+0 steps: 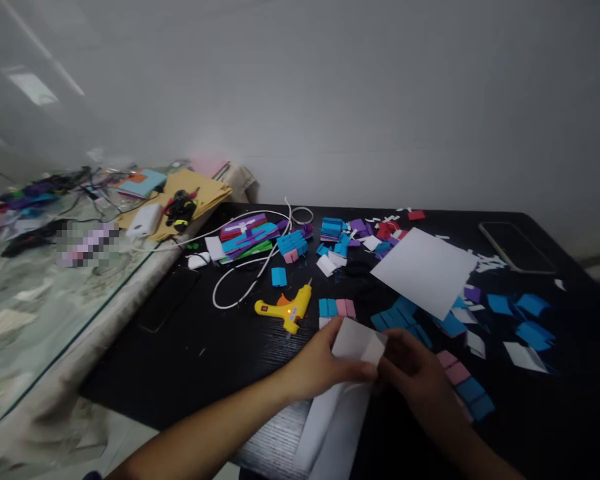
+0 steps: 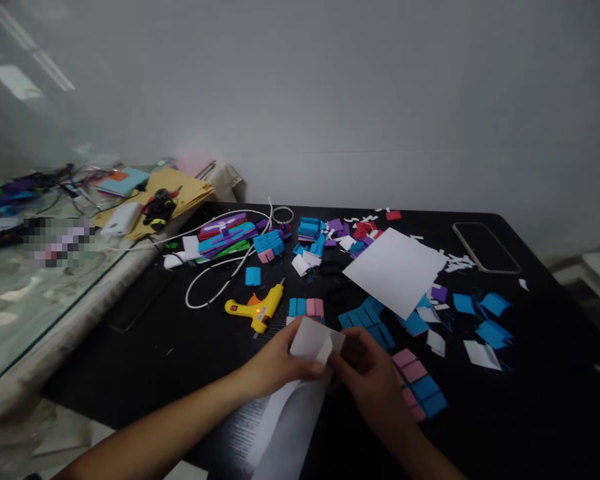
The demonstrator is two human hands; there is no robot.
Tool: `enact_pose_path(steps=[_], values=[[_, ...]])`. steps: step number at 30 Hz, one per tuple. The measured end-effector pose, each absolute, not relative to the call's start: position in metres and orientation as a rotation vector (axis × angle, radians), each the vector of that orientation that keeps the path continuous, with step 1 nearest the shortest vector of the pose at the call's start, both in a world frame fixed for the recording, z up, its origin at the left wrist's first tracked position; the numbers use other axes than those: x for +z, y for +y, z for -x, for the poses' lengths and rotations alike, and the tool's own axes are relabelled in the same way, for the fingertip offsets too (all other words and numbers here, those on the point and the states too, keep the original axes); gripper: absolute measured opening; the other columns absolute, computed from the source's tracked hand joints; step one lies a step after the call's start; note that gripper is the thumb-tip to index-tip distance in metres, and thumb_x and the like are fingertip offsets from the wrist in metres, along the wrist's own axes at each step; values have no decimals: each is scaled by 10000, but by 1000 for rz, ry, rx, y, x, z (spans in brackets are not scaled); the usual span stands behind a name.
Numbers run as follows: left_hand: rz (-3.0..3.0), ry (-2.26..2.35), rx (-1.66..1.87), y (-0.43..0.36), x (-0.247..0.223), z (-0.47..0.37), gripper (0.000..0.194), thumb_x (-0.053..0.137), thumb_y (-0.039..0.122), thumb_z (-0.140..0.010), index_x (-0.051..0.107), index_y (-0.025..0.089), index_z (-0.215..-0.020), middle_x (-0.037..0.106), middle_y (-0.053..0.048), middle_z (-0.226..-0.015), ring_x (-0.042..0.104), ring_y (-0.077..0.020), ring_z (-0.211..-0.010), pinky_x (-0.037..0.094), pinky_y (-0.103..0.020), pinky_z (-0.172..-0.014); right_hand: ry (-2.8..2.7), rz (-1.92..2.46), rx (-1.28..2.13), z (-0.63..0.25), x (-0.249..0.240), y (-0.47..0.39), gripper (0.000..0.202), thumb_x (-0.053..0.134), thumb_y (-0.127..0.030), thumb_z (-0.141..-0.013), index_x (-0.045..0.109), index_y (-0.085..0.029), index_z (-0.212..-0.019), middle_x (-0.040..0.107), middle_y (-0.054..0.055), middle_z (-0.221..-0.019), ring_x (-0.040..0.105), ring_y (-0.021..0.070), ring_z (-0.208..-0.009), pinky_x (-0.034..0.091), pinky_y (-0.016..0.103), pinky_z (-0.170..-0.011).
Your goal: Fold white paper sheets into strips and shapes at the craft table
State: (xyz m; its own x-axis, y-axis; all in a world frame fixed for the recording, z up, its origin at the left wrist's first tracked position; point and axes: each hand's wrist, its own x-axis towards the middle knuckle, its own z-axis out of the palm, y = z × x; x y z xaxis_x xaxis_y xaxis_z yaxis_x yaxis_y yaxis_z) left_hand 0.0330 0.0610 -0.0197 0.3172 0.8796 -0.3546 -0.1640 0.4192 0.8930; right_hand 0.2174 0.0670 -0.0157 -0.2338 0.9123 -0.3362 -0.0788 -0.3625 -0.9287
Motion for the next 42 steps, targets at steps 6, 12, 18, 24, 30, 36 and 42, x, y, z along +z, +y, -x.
enact_pose_path(steps=[6, 12, 18, 24, 30, 36, 42], values=[[-775, 872, 724, 60, -22, -27, 717, 956, 467, -643, 643, 163, -1211, 711, -45, -1001, 661, -183, -875, 499, -302, -819, -1117, 1204, 1638, -220, -23, 64, 427, 939, -452, -691, 627, -205, -847, 646, -24, -707, 511, 81, -506, 400, 175, -411], [-562, 660, 612, 57, -23, -27, 679, 933, 479, -708, 661, 156, -1240, 774, -119, -1009, 763, -228, -834, 593, -357, -803, -1088, 1136, 1694, -222, -21, 64, 388, 835, -468, -827, 556, -240, -970, 664, -30, -780, 515, 74, -480, 413, 181, -399], [-433, 675, 463, 60, -21, -21, 627, 938, 478, -703, 652, 155, -1158, 778, -103, -926, 786, -244, -807, 628, -377, -774, -1529, 1037, 1570, -238, -15, 72, 360, 712, -281, -930, 643, -321, -1282, 668, 27, -1075, 655, 144, -797, 536, 255, -636], [-402, 562, 334, 60, -25, -13, 611, 830, 551, -816, 643, 132, -1220, 781, -163, -997, 793, -271, -840, 628, -361, -717, -1637, 1041, 1584, -249, -10, 84, 100, 692, -320, -951, 742, -235, -942, 680, 23, -910, 629, 160, -812, 493, 268, -679], [-425, 533, 329, 64, -19, -9, 626, 842, 504, -815, 642, 121, -1268, 782, -164, -1033, 789, -270, -886, 642, -367, -748, -1481, 1091, 1700, -254, -8, 90, 174, 729, -403, -925, 723, -230, -945, 667, -2, -819, 592, 127, -639, 470, 236, -548], [-524, 661, 298, 66, -17, -6, 597, 952, 348, -687, 685, 132, -1175, 803, -144, -989, 797, -264, -832, 642, -326, -681, -1495, 1112, 1614, -258, -12, 93, 166, 724, -393, -931, 724, -230, -961, 673, -5, -808, 611, 132, -662, 507, 237, -582], [-536, 610, 321, 66, -17, -3, 636, 919, 450, -720, 666, 129, -1207, 807, -173, -1003, 804, -287, -856, 651, -346, -693, -1559, 1089, 1539, -258, -10, 93, 122, 727, -351, -925, 733, -233, -955, 696, 8, -855, 633, 150, -728, 530, 258, -645]])
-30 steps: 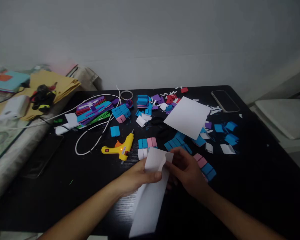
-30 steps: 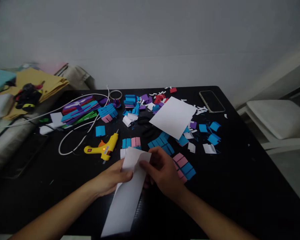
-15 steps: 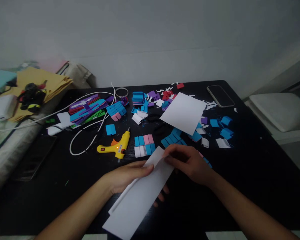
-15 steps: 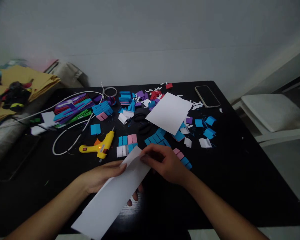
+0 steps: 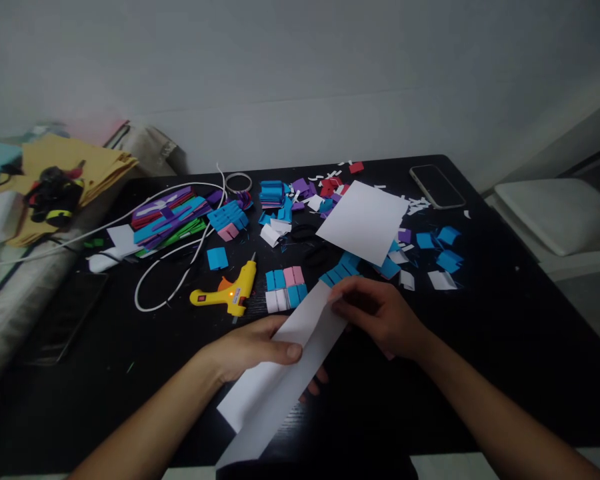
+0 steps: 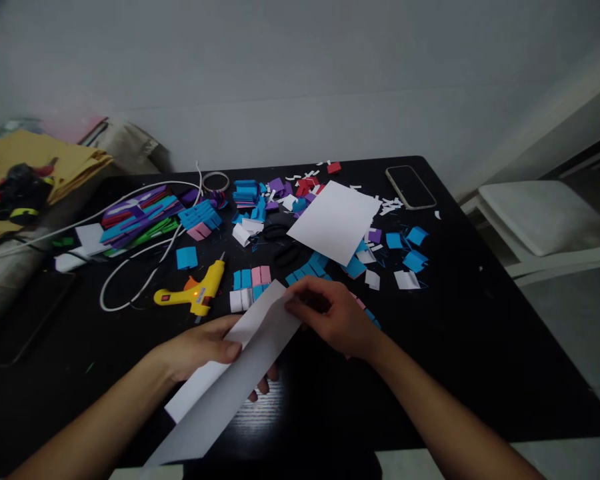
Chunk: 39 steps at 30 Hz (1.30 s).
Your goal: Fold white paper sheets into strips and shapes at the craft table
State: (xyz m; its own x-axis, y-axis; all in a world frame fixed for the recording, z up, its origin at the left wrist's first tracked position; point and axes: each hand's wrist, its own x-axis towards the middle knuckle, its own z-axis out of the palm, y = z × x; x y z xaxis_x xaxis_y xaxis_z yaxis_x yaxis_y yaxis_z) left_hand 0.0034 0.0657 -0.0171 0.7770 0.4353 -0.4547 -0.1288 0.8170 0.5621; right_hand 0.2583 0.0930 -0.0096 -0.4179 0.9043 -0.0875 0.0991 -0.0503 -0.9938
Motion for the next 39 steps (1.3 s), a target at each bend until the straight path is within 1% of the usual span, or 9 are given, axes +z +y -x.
enact_pose_path(steps=[8, 14, 16, 19, 26, 30, 34, 36, 39], values=[[-564, 780, 331, 66, -10, -10, 572, 953, 278, -659, 675, 129, -1136, 793, -116, -888, 775, -229, -726, 634, -316, -640, -1465, 1055, 1611, -259, -8, 94, 207, 713, -429, -944, 739, -226, -975, 676, 17, -861, 622, 144, -684, 548, 266, -613], [-737, 868, 384, 67, -8, -14, 514, 922, 292, -716, 684, 136, -1143, 760, -71, -852, 721, -188, -681, 604, -320, -656, -1325, 953, 1685, -253, -11, 89, 462, 711, -575, -916, 659, -235, -1224, 680, 57, -1044, 665, 160, -780, 585, 285, -665], [-799, 901, 396, 67, -9, -16, 486, 909, 312, -737, 685, 153, -1137, 750, -47, -855, 716, -184, -702, 595, -319, -680, -1272, 983, 1719, -249, -13, 86, 523, 798, -514, -860, 603, -253, -1269, 680, 55, -1080, 679, 166, -828, 597, 285, -691], [-862, 940, 404, 66, -9, -19, 433, 895, 336, -753, 692, 156, -1091, 725, -20, -823, 702, -172, -712, 580, -309, -705, -1215, 1095, 1715, -245, -15, 85, 468, 840, -418, -829, 608, -246, -1197, 690, 50, -1056, 695, 179, -869, 606, 284, -690], [-880, 963, 420, 65, -6, -21, 413, 889, 356, -756, 688, 153, -1055, 709, -16, -816, 679, -163, -700, 564, -306, -703, -1176, 1169, 1680, -241, -17, 88, 390, 853, -406, -796, 653, -214, -1069, 723, 59, -1023, 712, 198, -870, 637, 319, -688], [-886, 978, 426, 66, -7, -20, 405, 876, 369, -772, 693, 146, -1057, 728, -39, -835, 695, -182, -726, 571, -326, -727, -1159, 1133, 1665, -242, -16, 85, 458, 844, -373, -816, 574, -260, -1168, 705, 33, -1021, 722, 191, -872, 638, 331, -729], [-849, 941, 402, 65, -9, -16, 384, 845, 402, -808, 705, 133, -1044, 750, -71, -870, 713, -192, -733, 578, -320, -703, -1299, 999, 1714, -245, -12, 81, 719, 899, -256, -754, 500, -331, -1348, 659, 45, -1253, 715, 217, -1045, 615, 372, -889], [-829, 895, 375, 65, -10, -14, 381, 841, 405, -815, 706, 138, -1051, 755, -73, -864, 719, -188, -725, 582, -307, -687, -1441, 999, 1677, -247, -12, 80, 765, 901, -218, -744, 513, -353, -1389, 647, 48, -1299, 701, 225, -1064, 603, 372, -886], [-828, 815, 265, 66, -9, -12, 370, 831, 409, -826, 712, 145, -1057, 769, -80, -887, 726, -179, -709, 587, -286, -657, -1650, 993, 1488, -249, -13, 83, 575, 882, -210, -771, 644, -333, -1279, 660, 44, -1263, 672, 240, -1108, 573, 392, -925]])
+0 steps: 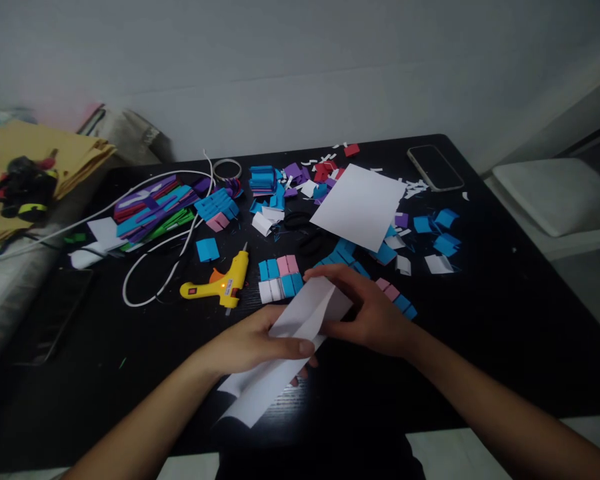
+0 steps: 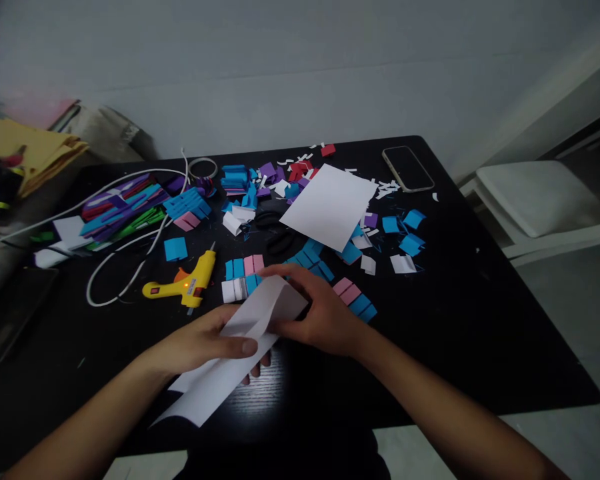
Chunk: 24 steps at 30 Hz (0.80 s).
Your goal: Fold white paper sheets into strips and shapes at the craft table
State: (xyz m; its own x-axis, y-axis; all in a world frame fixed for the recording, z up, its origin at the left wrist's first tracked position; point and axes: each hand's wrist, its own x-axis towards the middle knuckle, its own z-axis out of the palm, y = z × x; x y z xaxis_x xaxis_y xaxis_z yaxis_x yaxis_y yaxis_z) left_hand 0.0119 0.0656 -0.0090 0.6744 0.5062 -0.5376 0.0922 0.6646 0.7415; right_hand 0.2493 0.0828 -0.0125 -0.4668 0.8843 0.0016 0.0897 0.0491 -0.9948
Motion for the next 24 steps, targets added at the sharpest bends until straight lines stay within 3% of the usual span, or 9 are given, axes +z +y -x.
enact_pose_path(steps=[4, 7, 11, 18, 24], values=[[-825, 719, 110, 67, -7, -10, 322, 796, 414, -853, 725, 141, -1007, 781, -83, -913, 734, -168, -700, 578, -251, -616, -1837, 882, 1369, -252, -12, 87, 144, 889, -261, -786, 779, -260, -879, 669, 49, -1188, 668, 246, -1124, 543, 415, -982], [-779, 710, 101, 67, -6, -9, 342, 802, 410, -842, 701, 159, -1052, 789, -63, -893, 727, -154, -663, 577, -241, -594, -1846, 882, 1391, -254, -10, 88, 104, 880, -255, -792, 783, -238, -759, 694, 47, -1090, 705, 216, -988, 573, 369, -882], [-767, 715, 109, 66, -8, -10, 367, 822, 406, -825, 683, 158, -1058, 788, -57, -849, 717, -148, -621, 568, -230, -553, -1801, 917, 1389, -254, -10, 87, 94, 861, -193, -772, 779, -232, -748, 711, 42, -1041, 712, 195, -913, 577, 316, -791], [-780, 707, 56, 66, -6, -10, 303, 810, 396, -848, 701, 171, -1020, 789, -55, -889, 732, -152, -657, 570, -236, -581, -1853, 879, 1458, -251, -12, 86, 125, 831, -163, -796, 807, -269, -858, 716, 26, -1067, 706, 192, -948, 566, 338, -834], [-726, 759, 75, 63, -4, -10, 555, 694, 663, -876, 715, 167, -1126, 792, -83, -844, 734, -183, -662, 570, -271, -604, -1833, 911, 1543, -253, -11, 87, 129, 841, -137, -772, 805, -255, -811, 723, 19, -1009, 704, 181, -905, 533, 290, -737]])
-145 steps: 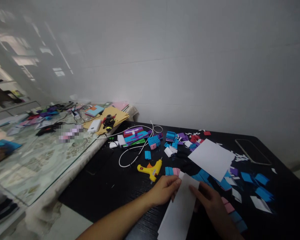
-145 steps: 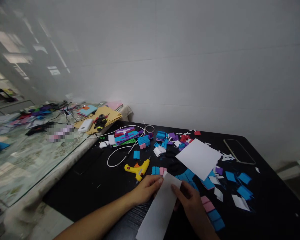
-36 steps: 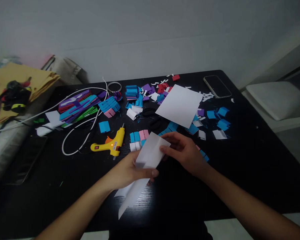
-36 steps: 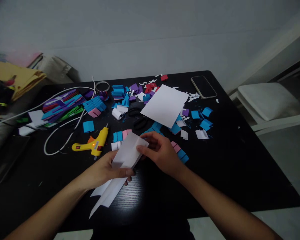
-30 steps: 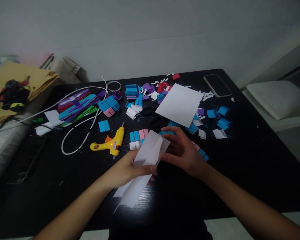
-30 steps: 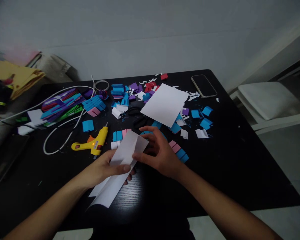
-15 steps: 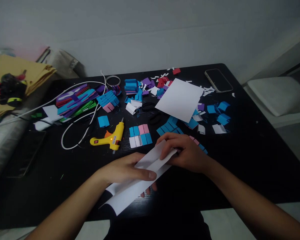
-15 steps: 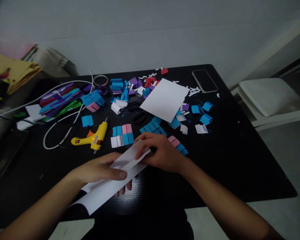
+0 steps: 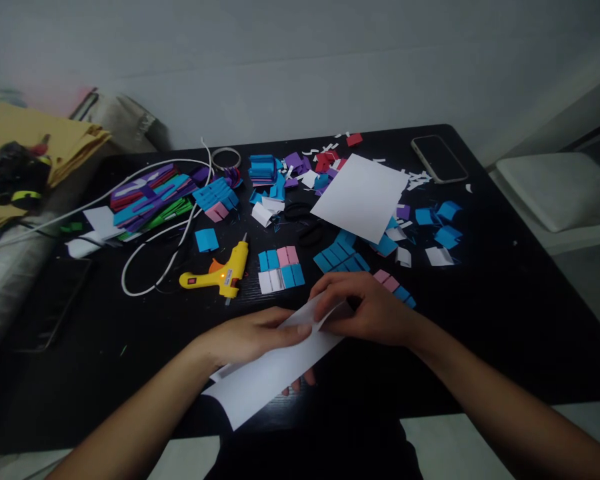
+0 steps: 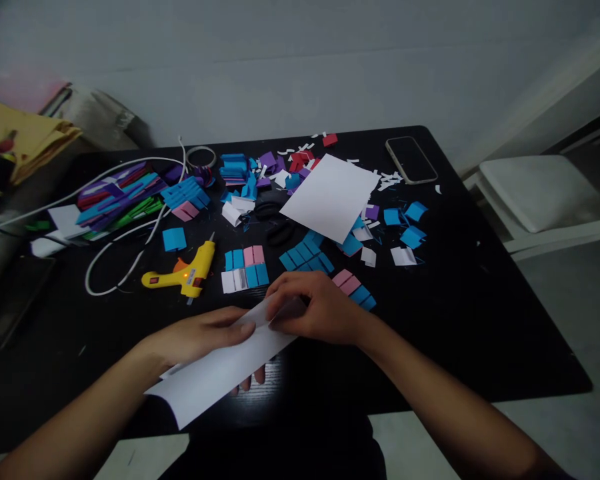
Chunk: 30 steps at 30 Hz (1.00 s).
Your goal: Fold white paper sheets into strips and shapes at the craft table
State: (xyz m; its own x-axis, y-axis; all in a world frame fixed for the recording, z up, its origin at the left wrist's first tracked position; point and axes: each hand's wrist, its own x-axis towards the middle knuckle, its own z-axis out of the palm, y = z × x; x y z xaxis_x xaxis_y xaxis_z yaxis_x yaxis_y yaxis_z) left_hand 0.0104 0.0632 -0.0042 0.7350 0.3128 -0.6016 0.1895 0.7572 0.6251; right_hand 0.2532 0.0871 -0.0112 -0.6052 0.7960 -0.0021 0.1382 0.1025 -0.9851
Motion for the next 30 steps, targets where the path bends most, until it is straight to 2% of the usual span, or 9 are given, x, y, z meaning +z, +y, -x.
enact_pose_path(steps=[2, 4, 6, 9, 14, 19, 23, 27, 30], values=[[-685, 802, 105, 63, -4, -11, 626, 631, 724, -886, 720, 158, -1136, 794, -98, -860, 734, -193, -663, 563, -279, -598, -1801, 931, 1558, -254, -11, 87, 156, 819, -101, -762, 802, -251, -803, 726, 19, -1004, 703, 179, -897, 536, 289, -736], [-668, 817, 111, 63, -4, -11, 629, 592, 728, -906, 739, 138, -1068, 794, -112, -879, 731, -199, -660, 559, -288, -606, -1770, 930, 1568, -255, -10, 87, 175, 800, -78, -756, 797, -248, -801, 731, 15, -987, 703, 180, -897, 543, 296, -760], [-654, 811, 112, 63, -4, -12, 556, 602, 662, -926, 740, 128, -1001, 791, -111, -878, 727, -198, -658, 554, -292, -622, -1755, 921, 1571, -255, -10, 87, 185, 781, -63, -750, 787, -244, -791, 733, 12, -974, 704, 181, -901, 546, 299, -776], [-604, 786, 143, 64, -4, -13, 409, 703, 521, -881, 713, 137, -1025, 783, -85, -849, 723, -195, -659, 549, -286, -612, -1750, 893, 1560, -255, -10, 87, 211, 740, -33, -743, 782, -234, -792, 732, 16, -965, 704, 181, -910, 541, 288, -769], [-652, 764, 140, 65, -6, -11, 366, 823, 357, -786, 712, 145, -1064, 787, -72, -910, 733, -183, -716, 584, -292, -668, -1757, 886, 1463, -255, -11, 87, 236, 687, 2, -729, 779, -209, -780, 695, 14, -871, 670, 160, -823, 498, 262, -697], [-770, 692, 132, 66, -10, -8, 312, 817, 362, -821, 758, 137, -1029, 796, -96, -951, 751, -192, -799, 603, -290, -729, -1764, 878, 1408, -252, -14, 85, 207, 758, -18, -718, 772, -213, -786, 655, -6, -849, 632, 136, -780, 487, 254, -697], [-801, 663, 114, 67, -12, -9, 311, 831, 400, -815, 770, 135, -967, 773, -67, -851, 713, -155, -707, 599, -266, -680, -1719, 810, 1448, -249, -16, 84, 146, 814, -101, -767, 773, -224, -834, 694, 4, -897, 678, 157, -840, 525, 277, -756], [-833, 684, 119, 68, -11, -10, 290, 849, 390, -797, 760, 130, -890, 752, -45, -788, 670, -115, -638, 577, -217, -614, -1699, 852, 1471, -250, -13, 83, 206, 744, -73, -815, 775, -242, -930, 746, 9, -963, 711, 173, -902, 554, 292, -802], [-798, 723, 173, 67, -11, -11, 275, 861, 361, -785, 741, 128, -868, 746, -43, -782, 683, -118, -626, 591, -227, -607, -1600, 953, 1471, -249, -9, 82, 246, 689, -95, -871, 751, -268, -1035, 766, 8, -1053, 723, 176, -959, 572, 290, -812]])
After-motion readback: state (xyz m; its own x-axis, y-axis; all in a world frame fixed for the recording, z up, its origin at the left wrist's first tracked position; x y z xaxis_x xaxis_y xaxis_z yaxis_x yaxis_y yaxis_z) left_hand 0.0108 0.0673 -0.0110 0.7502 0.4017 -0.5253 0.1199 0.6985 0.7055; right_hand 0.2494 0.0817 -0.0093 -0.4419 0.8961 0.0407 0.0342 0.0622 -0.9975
